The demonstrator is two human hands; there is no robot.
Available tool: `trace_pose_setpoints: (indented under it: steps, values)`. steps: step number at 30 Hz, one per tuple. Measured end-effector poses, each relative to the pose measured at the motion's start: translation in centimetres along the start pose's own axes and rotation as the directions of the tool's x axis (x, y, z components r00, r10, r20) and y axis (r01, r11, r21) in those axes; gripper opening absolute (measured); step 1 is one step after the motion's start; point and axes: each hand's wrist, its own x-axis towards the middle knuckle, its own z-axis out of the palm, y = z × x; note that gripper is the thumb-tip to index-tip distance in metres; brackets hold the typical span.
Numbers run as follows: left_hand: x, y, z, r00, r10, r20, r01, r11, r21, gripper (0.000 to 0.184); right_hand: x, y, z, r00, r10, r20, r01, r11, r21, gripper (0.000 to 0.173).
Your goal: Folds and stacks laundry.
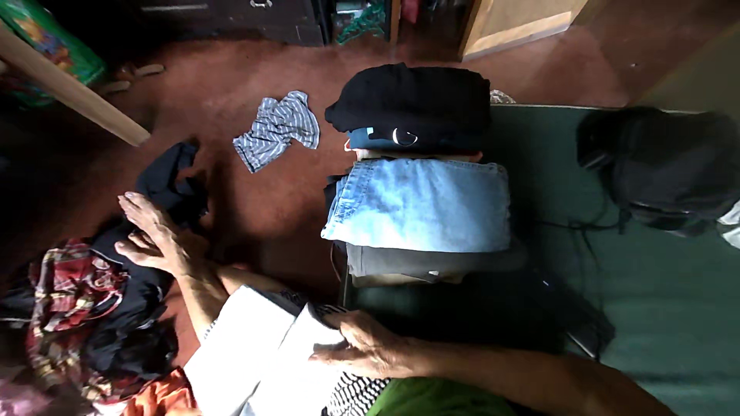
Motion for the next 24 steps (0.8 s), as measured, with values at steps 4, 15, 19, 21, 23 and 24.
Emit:
trace_pose_setpoints:
  steps: [4,15,19,21,23,24]
  values:
    - [1.3,-3.6,-0.8,0.943,0.145,-0.3,-0.16,0.987,-0.026,0.036,1.1,0.4,0.6,0.932,-0.339,-0.129,0.34,0.94,-0.017,0.023]
    - [0.4,-19.3,-4.0,0.795,-0.011,-0.606,0.014,1.0,0.0,0.039,1.9,1.0,1.6,0.98,0.104,-0.169,-0.097,0.994,0.05,0.026]
    - [-1.1,-19.3,-4.4,0.802,0.171,-0.572,-0.263,0.961,-0.081,0.026,0.2,1.0,0.5,0.969,-0.044,-0.243,0.047,0.999,0.006,0.028]
    - [-0.3,-18.9,-4.1,0.74,0.219,-0.636,-0.341,0.937,-0.075,0.024,0.2,1.7,0.6,0.955,-0.062,-0.29,0.061,0.998,-0.013,0.027]
    - [1.1,-18.3,-3.9,0.669,0.253,-0.699,-0.372,0.928,-0.019,0.023,1.1,1.6,1.1,0.938,-0.079,-0.338,0.081,0.997,-0.011,0.023]
    - [1.8,-18.1,-3.8,0.655,0.242,-0.716,-0.331,0.943,0.016,0.025,1.5,1.4,1.3,0.935,-0.08,-0.346,0.08,0.997,-0.016,0.023]
